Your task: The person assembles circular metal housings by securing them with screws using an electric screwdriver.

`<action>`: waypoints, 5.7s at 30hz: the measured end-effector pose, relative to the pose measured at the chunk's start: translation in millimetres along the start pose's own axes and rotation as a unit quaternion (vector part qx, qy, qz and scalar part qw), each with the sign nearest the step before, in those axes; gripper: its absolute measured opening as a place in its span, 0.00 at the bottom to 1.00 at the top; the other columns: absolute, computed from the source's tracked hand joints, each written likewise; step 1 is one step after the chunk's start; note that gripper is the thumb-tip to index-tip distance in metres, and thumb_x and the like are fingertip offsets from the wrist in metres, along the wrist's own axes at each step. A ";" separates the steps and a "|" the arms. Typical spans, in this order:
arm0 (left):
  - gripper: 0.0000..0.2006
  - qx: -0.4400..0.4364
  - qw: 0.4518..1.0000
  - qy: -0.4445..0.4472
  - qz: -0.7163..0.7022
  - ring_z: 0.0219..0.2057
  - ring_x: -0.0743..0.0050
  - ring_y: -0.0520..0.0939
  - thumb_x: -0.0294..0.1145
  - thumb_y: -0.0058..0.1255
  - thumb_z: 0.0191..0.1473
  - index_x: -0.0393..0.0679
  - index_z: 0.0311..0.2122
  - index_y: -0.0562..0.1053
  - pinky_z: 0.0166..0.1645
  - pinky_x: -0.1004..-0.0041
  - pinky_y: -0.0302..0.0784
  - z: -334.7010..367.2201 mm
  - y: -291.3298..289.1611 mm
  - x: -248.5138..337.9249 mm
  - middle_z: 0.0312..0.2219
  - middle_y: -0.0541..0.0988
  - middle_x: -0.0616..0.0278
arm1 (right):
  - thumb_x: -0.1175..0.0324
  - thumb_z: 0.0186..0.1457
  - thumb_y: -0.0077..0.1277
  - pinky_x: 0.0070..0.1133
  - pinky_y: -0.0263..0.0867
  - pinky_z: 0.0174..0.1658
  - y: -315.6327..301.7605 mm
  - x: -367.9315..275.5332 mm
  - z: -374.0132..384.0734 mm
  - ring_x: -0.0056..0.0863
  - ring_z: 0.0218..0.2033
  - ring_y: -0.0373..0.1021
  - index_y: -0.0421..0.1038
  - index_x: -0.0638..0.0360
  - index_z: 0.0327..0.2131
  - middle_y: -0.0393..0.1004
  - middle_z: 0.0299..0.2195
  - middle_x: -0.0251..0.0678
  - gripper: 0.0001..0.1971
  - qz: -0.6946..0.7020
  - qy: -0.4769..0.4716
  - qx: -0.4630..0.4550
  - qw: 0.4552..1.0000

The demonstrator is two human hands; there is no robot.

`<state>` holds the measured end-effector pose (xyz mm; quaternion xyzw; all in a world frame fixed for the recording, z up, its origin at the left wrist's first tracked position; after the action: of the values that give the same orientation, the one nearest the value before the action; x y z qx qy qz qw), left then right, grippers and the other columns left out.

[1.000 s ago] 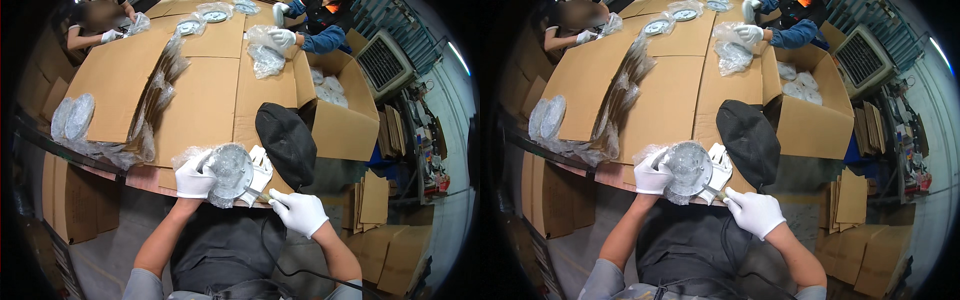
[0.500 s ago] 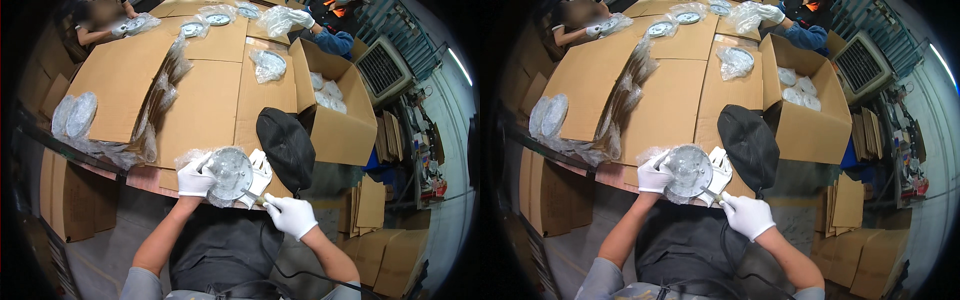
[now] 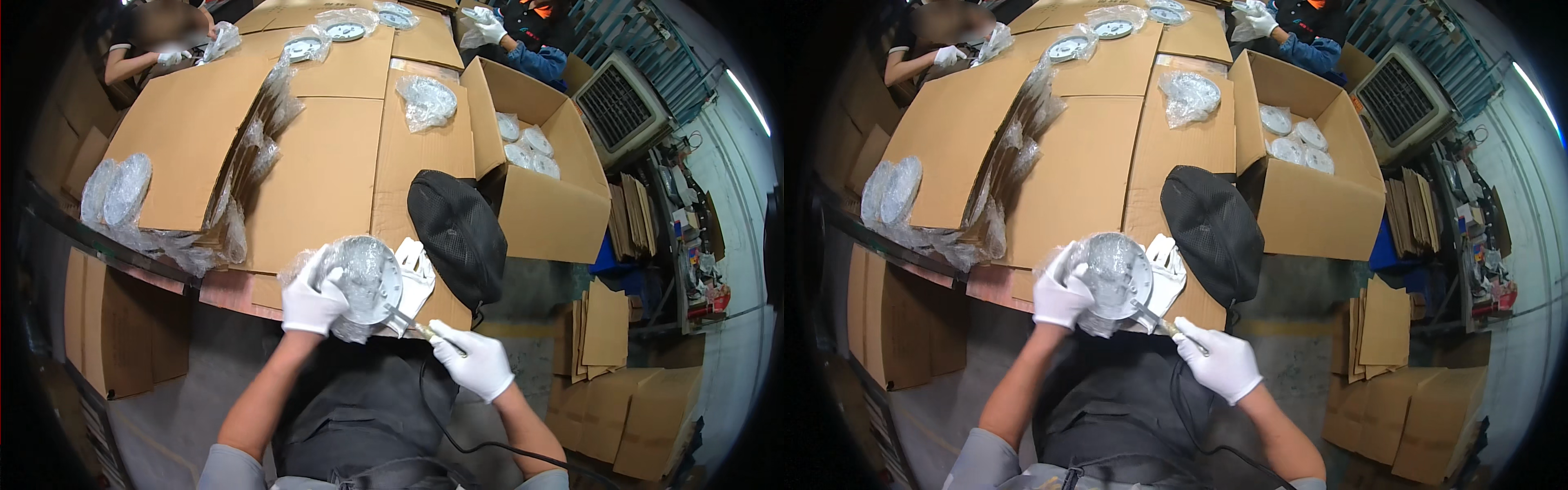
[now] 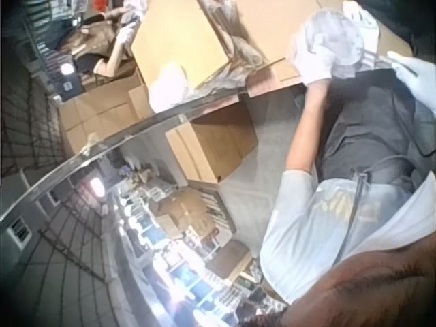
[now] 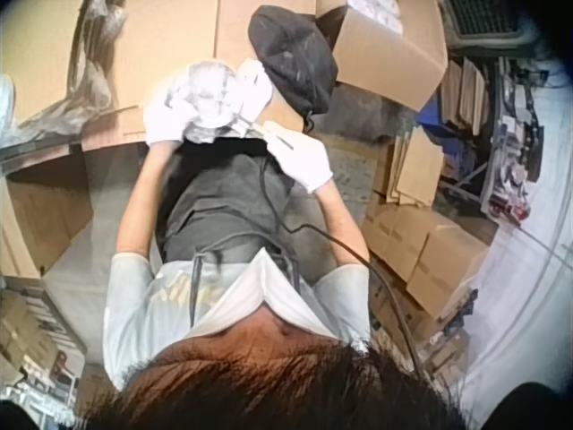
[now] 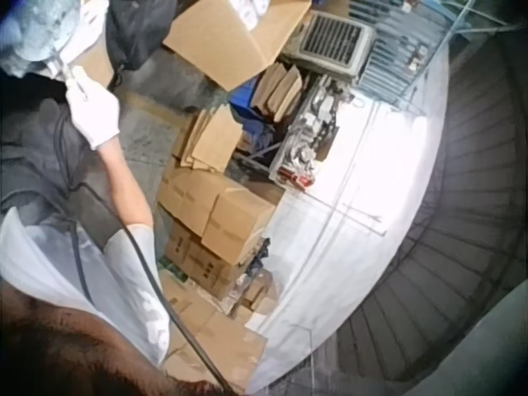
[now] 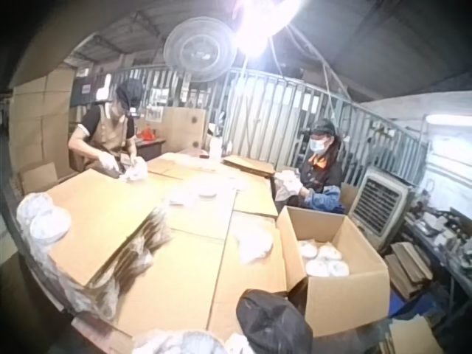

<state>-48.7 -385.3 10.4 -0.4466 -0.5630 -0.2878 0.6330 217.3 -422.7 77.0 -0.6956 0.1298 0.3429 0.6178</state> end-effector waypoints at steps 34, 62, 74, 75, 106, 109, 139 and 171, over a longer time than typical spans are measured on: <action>0.13 -0.174 0.972 0.064 0.147 0.28 0.67 0.84 0.31 0.46 0.51 0.43 0.37 0.81 0.37 0.72 0.78 62.5 -20.3 26.8 0.27 0.81 0.47 | 0.58 0.56 0.54 0.27 0.70 0.25 19.7 11.4 27.3 0.32 0.21 0.74 0.79 0.44 0.43 0.76 0.21 0.33 0.12 -0.129 -0.078 0.015 0.988; 0.12 -0.153 0.970 0.113 0.151 0.26 0.60 0.83 0.32 0.47 0.51 0.42 0.36 0.81 0.34 0.70 0.77 65.9 -8.4 24.4 0.27 0.81 0.48 | 0.57 0.56 0.55 0.28 0.71 0.27 18.7 14.2 30.3 0.34 0.23 0.75 0.80 0.44 0.41 0.77 0.23 0.34 0.12 -0.086 -0.081 -0.022 0.993; 0.24 0.153 0.988 0.023 0.017 0.40 0.67 0.83 0.23 0.45 0.50 0.34 0.55 0.71 0.47 0.74 0.75 -31.3 13.2 -34.7 0.39 0.82 0.49 | 0.57 0.56 0.57 0.26 0.72 0.30 47.7 19.2 9.2 0.35 0.25 0.76 0.79 0.46 0.45 0.79 0.27 0.40 0.14 0.038 0.009 0.042 0.998; 0.23 0.171 0.983 0.056 0.031 0.38 0.68 0.83 0.24 0.46 0.52 0.35 0.55 0.71 0.45 0.75 0.76 -30.0 13.3 -32.9 0.38 0.82 0.49 | 0.57 0.56 0.57 0.26 0.72 0.30 47.2 17.0 9.3 0.35 0.25 0.76 0.79 0.46 0.45 0.79 0.27 0.40 0.14 0.043 0.007 0.045 0.998; 0.11 -0.222 0.933 0.122 0.257 0.29 0.43 0.79 0.36 0.48 0.52 0.40 0.28 0.77 0.36 0.60 0.75 61.3 -9.6 58.2 0.26 0.77 0.44 | 0.58 0.58 0.46 0.36 0.70 0.30 -12.9 -44.8 64.9 0.42 0.25 0.75 0.76 0.50 0.32 0.76 0.22 0.41 0.11 -0.262 -0.062 -0.195 0.943; 0.11 -0.196 0.941 0.101 0.258 0.26 0.45 0.78 0.35 0.48 0.52 0.40 0.25 0.76 0.33 0.61 0.74 69.5 -15.5 41.6 0.24 0.76 0.45 | 0.57 0.58 0.49 0.31 0.70 0.26 -1.6 -22.1 48.7 0.37 0.23 0.75 0.79 0.46 0.36 0.77 0.21 0.36 0.10 -0.198 -0.090 -0.108 0.970; 0.14 0.008 0.975 0.190 0.115 0.29 0.69 0.85 0.20 0.47 0.51 0.38 0.41 0.80 0.38 0.73 0.79 10.8 -13.2 33.1 0.27 0.83 0.51 | 0.60 0.58 0.47 0.36 0.71 0.30 -20.7 -47.7 53.9 0.42 0.25 0.75 0.77 0.48 0.38 0.77 0.23 0.42 0.10 -0.231 -0.069 -0.203 0.949; 0.13 0.003 0.993 0.019 0.118 0.37 0.69 0.85 0.28 0.48 0.55 0.37 0.43 0.79 0.44 0.75 0.77 8.5 -18.1 10.9 0.34 0.84 0.49 | 0.56 0.57 0.55 0.27 0.72 0.28 -3.9 -12.6 3.9 0.33 0.24 0.76 0.79 0.45 0.45 0.78 0.24 0.35 0.14 -0.062 -0.043 -0.001 0.997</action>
<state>-66.1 -384.2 25.1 -0.5031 -0.4950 -0.2176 0.6742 209.2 -421.2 88.1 -0.6877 0.0591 0.3342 0.6419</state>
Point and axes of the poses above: each hand's wrist, its own z-axis towards the middle knuckle, its own y-axis out of the palm, x = y × z, the point moved 2 cm from there along z, towards the middle knuckle
